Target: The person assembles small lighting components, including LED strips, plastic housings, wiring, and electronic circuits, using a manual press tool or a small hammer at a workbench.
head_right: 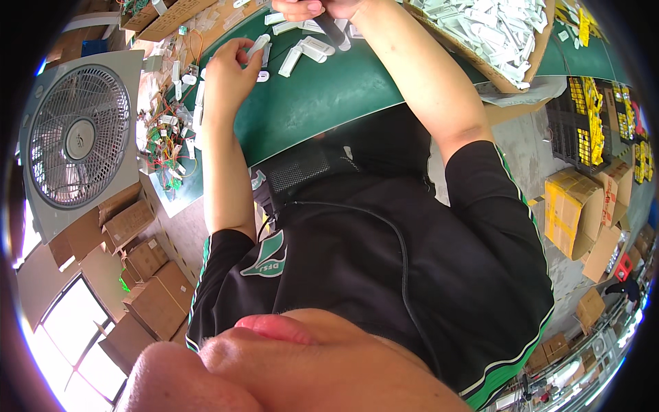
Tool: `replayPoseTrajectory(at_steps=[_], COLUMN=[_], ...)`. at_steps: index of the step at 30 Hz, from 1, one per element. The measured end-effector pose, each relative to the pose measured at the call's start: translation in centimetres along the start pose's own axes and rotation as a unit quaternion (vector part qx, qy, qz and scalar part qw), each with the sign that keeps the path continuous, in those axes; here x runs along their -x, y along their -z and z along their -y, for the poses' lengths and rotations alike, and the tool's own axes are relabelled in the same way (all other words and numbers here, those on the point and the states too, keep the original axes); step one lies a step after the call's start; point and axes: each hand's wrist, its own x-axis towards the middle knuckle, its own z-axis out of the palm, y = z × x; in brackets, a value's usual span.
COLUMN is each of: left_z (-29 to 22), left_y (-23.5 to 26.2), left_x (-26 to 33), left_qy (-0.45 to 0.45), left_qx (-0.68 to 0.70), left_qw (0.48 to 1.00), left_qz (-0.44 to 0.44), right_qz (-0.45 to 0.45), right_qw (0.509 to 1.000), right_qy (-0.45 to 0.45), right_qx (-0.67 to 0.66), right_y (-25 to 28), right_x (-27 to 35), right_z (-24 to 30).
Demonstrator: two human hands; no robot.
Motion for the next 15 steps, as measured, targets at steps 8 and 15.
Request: replayPoseTrajectory(at_steps=[8, 15], left_z=[-3.3, -3.0], left_y=[1.6, 1.0], left_x=[5.2, 0.7], left_qy=[0.015, -0.044], left_qx=[0.056, 0.079], left_qw=[0.995, 0.995], left_qz=[0.079, 0.044], right_qz=[-0.012, -0.068], right_qw=[1.0, 0.991], right_qy=[0.001, 0.101], right_qx=[0.012, 0.046], right_y=[0.1, 1.4], right_x=[0.2, 0.4], right_z=[0.7, 1.3])
